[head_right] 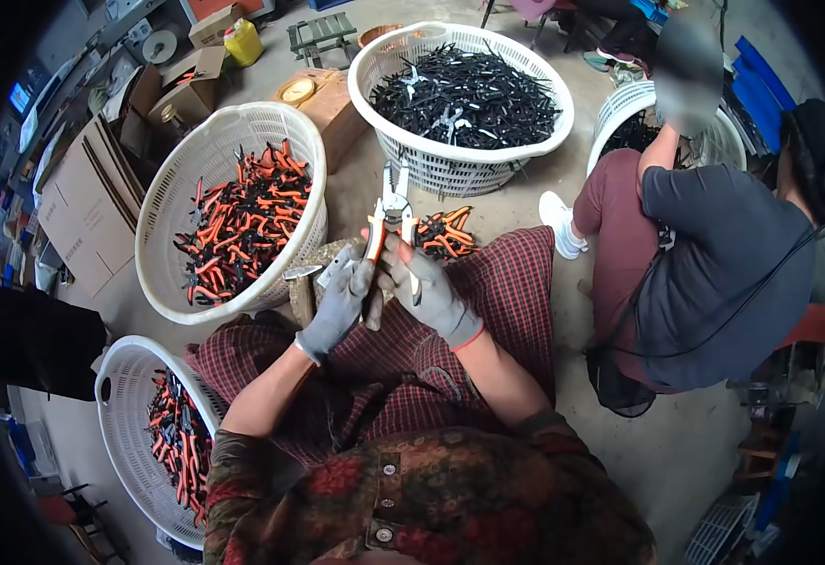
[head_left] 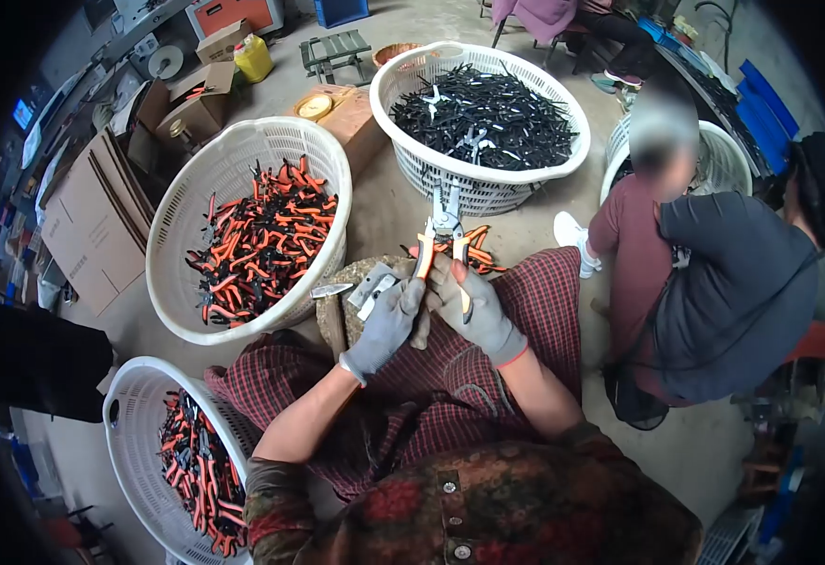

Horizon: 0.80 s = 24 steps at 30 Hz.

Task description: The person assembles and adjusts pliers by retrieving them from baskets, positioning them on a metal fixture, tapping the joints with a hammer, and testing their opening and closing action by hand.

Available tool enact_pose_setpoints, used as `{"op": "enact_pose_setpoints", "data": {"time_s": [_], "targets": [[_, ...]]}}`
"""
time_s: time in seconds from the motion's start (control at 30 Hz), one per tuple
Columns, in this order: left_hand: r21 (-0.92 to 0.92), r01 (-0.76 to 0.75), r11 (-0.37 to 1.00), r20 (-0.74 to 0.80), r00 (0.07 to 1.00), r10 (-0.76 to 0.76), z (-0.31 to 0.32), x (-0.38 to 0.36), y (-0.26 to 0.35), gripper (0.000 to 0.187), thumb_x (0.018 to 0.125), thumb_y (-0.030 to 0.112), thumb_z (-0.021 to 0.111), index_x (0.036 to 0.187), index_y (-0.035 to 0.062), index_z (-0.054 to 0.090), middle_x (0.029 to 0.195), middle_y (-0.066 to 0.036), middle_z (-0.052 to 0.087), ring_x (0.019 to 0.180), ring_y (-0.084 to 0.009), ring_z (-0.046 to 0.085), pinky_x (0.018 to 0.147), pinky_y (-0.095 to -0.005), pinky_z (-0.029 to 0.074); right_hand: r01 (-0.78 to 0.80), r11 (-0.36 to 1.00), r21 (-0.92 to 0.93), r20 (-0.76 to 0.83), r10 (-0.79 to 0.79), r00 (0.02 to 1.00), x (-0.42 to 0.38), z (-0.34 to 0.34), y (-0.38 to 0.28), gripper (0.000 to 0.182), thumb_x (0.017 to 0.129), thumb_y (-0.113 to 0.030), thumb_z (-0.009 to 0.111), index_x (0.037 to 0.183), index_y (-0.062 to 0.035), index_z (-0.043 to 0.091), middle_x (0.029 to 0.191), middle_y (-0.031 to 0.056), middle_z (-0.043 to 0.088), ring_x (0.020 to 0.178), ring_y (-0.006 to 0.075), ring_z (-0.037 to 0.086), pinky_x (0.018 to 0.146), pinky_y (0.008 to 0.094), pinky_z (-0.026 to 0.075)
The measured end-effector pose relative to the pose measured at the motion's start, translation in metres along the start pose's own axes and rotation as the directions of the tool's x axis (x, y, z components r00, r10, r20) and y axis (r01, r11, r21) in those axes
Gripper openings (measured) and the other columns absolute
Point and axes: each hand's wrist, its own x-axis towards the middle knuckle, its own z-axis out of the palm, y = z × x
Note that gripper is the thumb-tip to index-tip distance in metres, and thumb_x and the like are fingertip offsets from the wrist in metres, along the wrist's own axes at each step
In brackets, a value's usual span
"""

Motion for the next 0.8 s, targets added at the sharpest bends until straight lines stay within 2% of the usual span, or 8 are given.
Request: {"op": "enact_pose_setpoints", "data": {"time_s": [0.1, 0.2, 0.27, 0.4, 0.57, 0.6, 0.67, 0.8], "targets": [[0.257, 0.185, 0.949, 0.043, 0.978, -0.202, 0.007, -0.008, 0.004, 0.042, 0.096, 0.042, 0.038, 0.091, 0.0042, 0.055, 0.056, -0.003, 0.054, 0.044, -0.0098, 0.053, 0.041, -0.0207, 0.045, -0.054, 0.916, -0.397, -0.211, -0.034, 0.977, -0.007, 0.006, -0.004, 0.033, 0.095, -0.029, 0.043, 0.107, -0.0059, 0.063, 0.07, -0.0047, 0.057, 0.046, 0.0016, 0.037, 0.04, 0.0144, 0.025], [0.587, 0.303, 0.751, 0.122, 0.884, -0.452, -0.028, 0.0, -0.004, 0.046, 0.093, 0.045, 0.046, 0.089, 0.0008, 0.059, 0.059, -0.005, 0.058, 0.056, -0.0148, 0.061, 0.051, -0.0278, 0.049, -0.04, 0.91, -0.414, -0.226, -0.06, 0.972, 0.005, -0.024, 0.019, 0.031, 0.094, -0.028, 0.047, 0.105, -0.0027, 0.061, 0.074, 0.0003, 0.059, 0.058, 0.0069, 0.051, 0.053, 0.023, 0.042], [0.877, 0.076, 0.475, -0.067, 0.997, -0.036, -0.055, -0.005, 0.009, 0.041, 0.09, 0.041, 0.051, 0.087, 0.0011, 0.061, 0.066, -0.019, 0.059, 0.065, -0.0328, 0.062, 0.062, -0.0411, 0.046, -0.018, 0.64, -0.768, -0.129, -0.127, 0.984, 0.002, -0.035, 0.02, 0.027, 0.092, -0.024, 0.052, 0.1, 0.0005, 0.058, 0.076, 0.0085, 0.061, 0.064, 0.0156, 0.057, 0.059, 0.0298, 0.044], [0.705, 0.288, 0.648, -0.549, 0.8, 0.242, -0.106, -0.015, 0.028, 0.034, 0.088, 0.036, 0.053, 0.077, 0.0036, 0.059, 0.063, -0.018, 0.058, 0.061, -0.0339, 0.059, 0.056, -0.0399, 0.044, 0.04, 0.15, -0.988, 0.014, -0.169, 0.986, 0.0, -0.033, 0.032, 0.025, 0.088, -0.02, 0.056, 0.1, 0.0017, 0.055, 0.075, 0.0156, 0.061, 0.063, 0.0302, 0.059, 0.058, 0.0389, 0.044], [0.665, 0.22, 0.713, -0.54, 0.802, 0.257, -0.11, -0.026, 0.029, 0.03, 0.09, 0.031, 0.053, 0.085, 0.0022, 0.06, 0.064, -0.018, 0.057, 0.059, -0.0319, 0.058, 0.056, -0.0368, 0.044, 0.076, -0.144, -0.987, 0.12, -0.329, 0.937, 0.009, 0.012, 0.024, 0.034, 0.086, -0.025, 0.058, 0.102, 0.0037, 0.05, 0.074, 0.0201, 0.061, 0.066, 0.035, 0.061, 0.059, 0.0436, 0.045], [0.653, 0.172, 0.738, -0.513, 0.817, 0.263, -0.11, -0.026, 0.023, 0.028, 0.091, 0.026, 0.053, 0.083, -0.0001, 0.059, 0.057, -0.002, 0.052, 0.052, -0.0071, 0.049, 0.052, -0.0239, 0.041, 0.002, -0.275, -0.961, 0.057, -0.191, 0.98, 0.012, -0.003, 0.036, 0.036, 0.086, -0.027, 0.058, 0.103, 0.0039, 0.05, 0.074, 0.0202, 0.062, 0.067, 0.0352, 0.061, 0.06, 0.0443, 0.046], [0.705, 0.224, 0.673, -0.475, 0.853, 0.214, -0.107, -0.027, 0.026, 0.028, 0.091, 0.027, 0.053, 0.088, 0.0001, 0.06, 0.059, -0.003, 0.055, 0.054, -0.0077, 0.052, 0.053, -0.0242, 0.042, -0.08, -0.542, -0.837, -0.127, 0.049, 0.991, 0.02, -0.049, 0.065, 0.038, 0.086, -0.03, 0.056, 0.103, 0.0041, 0.049, 0.076, 0.0206, 0.062, 0.069, 0.0357, 0.062, 0.062, 0.0456, 0.047], [0.66, 0.241, 0.711, -0.493, 0.854, 0.168, -0.106, -0.026, 0.027, 0.029, 0.091, 0.028, 0.053, 0.089, -0.0001, 0.06, 0.06, -0.003, 0.056, 0.055, -0.0073, 0.053, 0.054, -0.0239, 0.043, -0.155, -0.325, -0.933, -0.187, 0.071, 0.98, 0.024, -0.006, 0.027, 0.036, 0.085, -0.033, 0.057, 0.092, 0.0025, 0.054, 0.082, 0.0213, 0.064, 0.072, 0.0368, 0.063, 0.067, 0.0477, 0.047]]}}
